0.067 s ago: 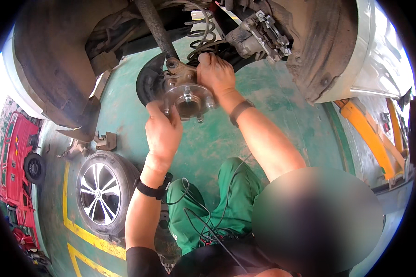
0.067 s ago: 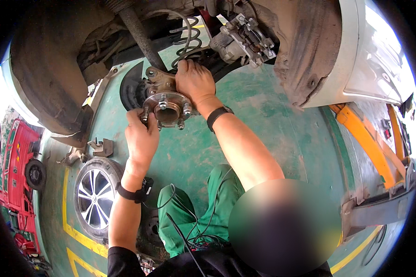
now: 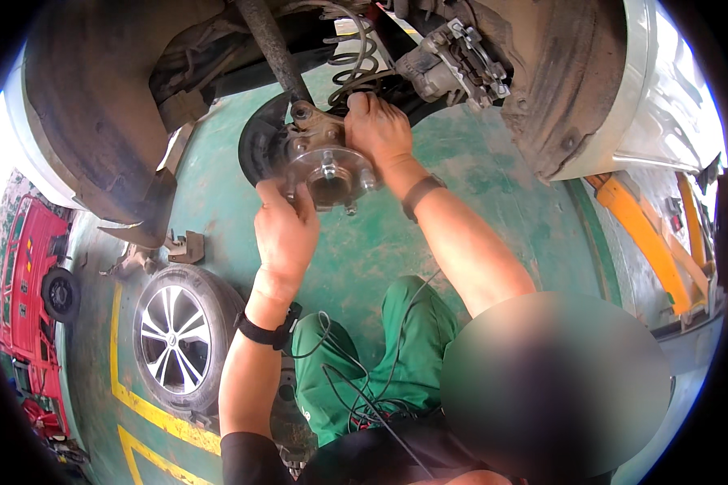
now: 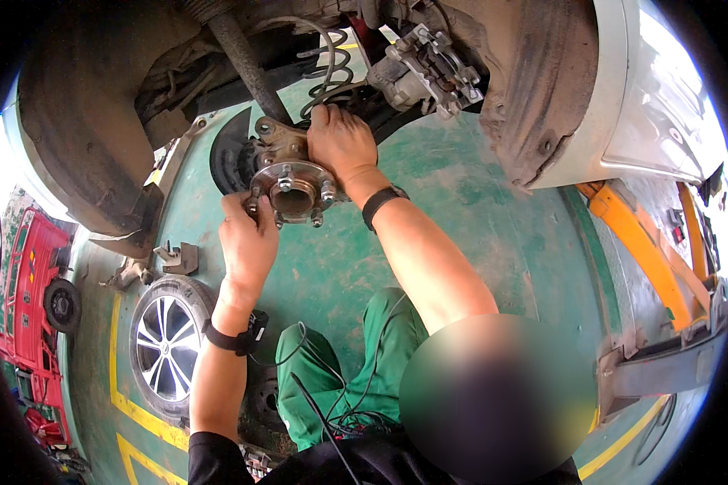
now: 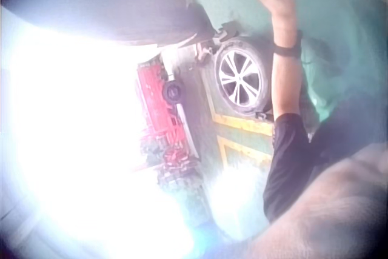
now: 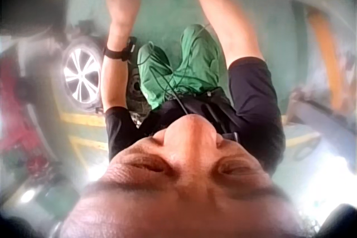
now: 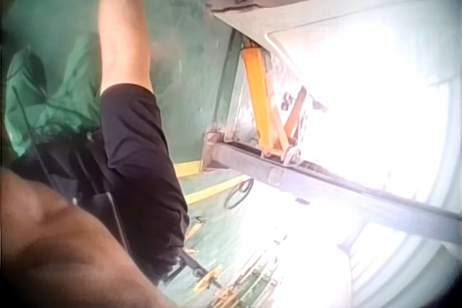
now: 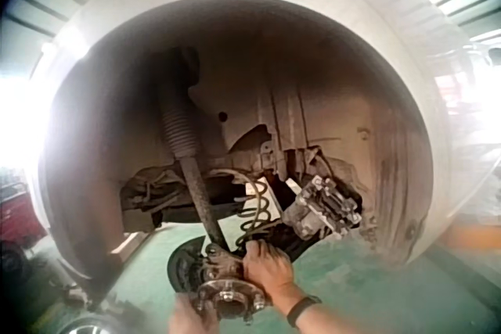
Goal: The person aligns a wheel hub assembly onto a vehicle's axle. They insert several bolts into the back of the assembly by hand and then use a socket wrench to tighten them.
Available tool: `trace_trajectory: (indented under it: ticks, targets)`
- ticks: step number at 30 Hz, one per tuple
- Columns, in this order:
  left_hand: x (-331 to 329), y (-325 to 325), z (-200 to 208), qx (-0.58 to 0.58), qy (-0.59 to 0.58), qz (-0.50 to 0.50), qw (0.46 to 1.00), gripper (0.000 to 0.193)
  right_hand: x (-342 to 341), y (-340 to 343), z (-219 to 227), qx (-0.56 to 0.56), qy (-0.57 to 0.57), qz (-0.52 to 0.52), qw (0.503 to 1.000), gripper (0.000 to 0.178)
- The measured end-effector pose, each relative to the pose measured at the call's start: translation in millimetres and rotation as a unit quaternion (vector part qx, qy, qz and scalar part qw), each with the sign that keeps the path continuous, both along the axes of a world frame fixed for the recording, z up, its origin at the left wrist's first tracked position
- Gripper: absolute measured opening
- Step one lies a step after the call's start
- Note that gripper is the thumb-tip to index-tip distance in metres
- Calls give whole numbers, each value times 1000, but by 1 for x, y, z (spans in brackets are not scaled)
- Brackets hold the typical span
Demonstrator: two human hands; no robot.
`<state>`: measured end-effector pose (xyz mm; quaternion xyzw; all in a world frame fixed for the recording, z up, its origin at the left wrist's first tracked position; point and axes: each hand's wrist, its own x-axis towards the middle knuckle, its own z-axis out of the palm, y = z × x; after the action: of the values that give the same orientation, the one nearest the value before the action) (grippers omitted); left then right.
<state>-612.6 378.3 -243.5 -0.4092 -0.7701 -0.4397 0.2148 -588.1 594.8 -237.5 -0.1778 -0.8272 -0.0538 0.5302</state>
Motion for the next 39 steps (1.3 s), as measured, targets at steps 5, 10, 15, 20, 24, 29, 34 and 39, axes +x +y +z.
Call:
trace_trajectory:
  ticks: [5, 10, 15, 20, 24, 29, 34, 39]
  targets:
    - [-9, 3, -5, -34, -4, 41, 999, 29, 0, 1, 0, 1, -3, -5, 1000, 12]
    - [-5, -3, 17, 121, -565, -139, 804, 40, 0, 0, 0, 26, 2, -18, 1000, 11]
    - [-12, -8, 14, 207, -614, -155, 745, 31, 0, -3, 2, 34, 3, -31, 999, 10]
    - [-9, -5, 13, 184, -572, -173, 781, 27, 3, -1, 0, 26, -28, -38, 999, 10]
    - [-11, -3, 15, 146, -611, -181, 757, 33, 9, -2, 5, -22, -96, -49, 994, 15]
    - [-19, -2, 21, 126, -615, -164, 761, 21, 8, -11, 9, -103, -35, 65, 992, 14]
    - [-12, 16, 23, 94, -569, -118, 808, 22, 30, -9, 21, -149, 19, 122, 981, 20]
    - [-23, 18, 12, 86, -583, -127, 798, 25, 84, -68, 20, -347, 242, 116, 898, 18]
